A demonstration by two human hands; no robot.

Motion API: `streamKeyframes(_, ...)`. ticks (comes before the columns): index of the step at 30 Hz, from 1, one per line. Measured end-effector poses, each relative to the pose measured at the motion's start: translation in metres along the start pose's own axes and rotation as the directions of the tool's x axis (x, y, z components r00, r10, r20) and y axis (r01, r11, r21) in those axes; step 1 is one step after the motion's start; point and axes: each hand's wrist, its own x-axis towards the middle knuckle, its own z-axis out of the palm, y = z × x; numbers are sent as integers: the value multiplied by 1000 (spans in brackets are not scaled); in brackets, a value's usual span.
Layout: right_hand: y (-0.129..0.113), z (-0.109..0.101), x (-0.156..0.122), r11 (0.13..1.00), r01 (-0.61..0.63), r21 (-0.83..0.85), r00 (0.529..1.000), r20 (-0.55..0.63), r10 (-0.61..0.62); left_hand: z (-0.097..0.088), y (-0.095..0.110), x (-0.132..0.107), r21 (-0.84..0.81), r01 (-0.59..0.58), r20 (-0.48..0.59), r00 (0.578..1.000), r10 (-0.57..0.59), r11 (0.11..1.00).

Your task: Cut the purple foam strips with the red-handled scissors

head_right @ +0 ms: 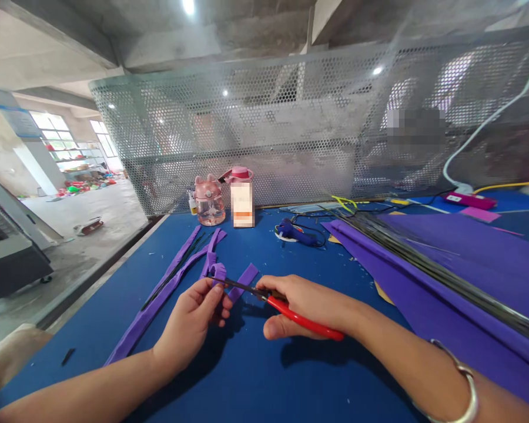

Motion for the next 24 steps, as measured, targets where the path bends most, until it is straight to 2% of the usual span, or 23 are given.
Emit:
streamKeyframes(4, -7, 6, 3, 1000, -1, 0, 998, -64, 1, -1, -3, -3, 35, -15, 33, 999, 14, 999)
streamKeyframes(12, -7, 17, 7, 995, 98, 31, 984, -151, -92, -2, -5, -5, 68, -77, 40, 996, 75, 995)
streamKeyframes(20, 9, 22, 10, 992, 90, 87, 987, -141, -77, -2, -4, -7, 70, -92, 41, 995, 90, 993)
streamKeyframes(24, 9, 21, 11, 990, 55, 130, 992, -120, -40, -1, -1, -6, 40, -69, 37, 997, 67, 997)
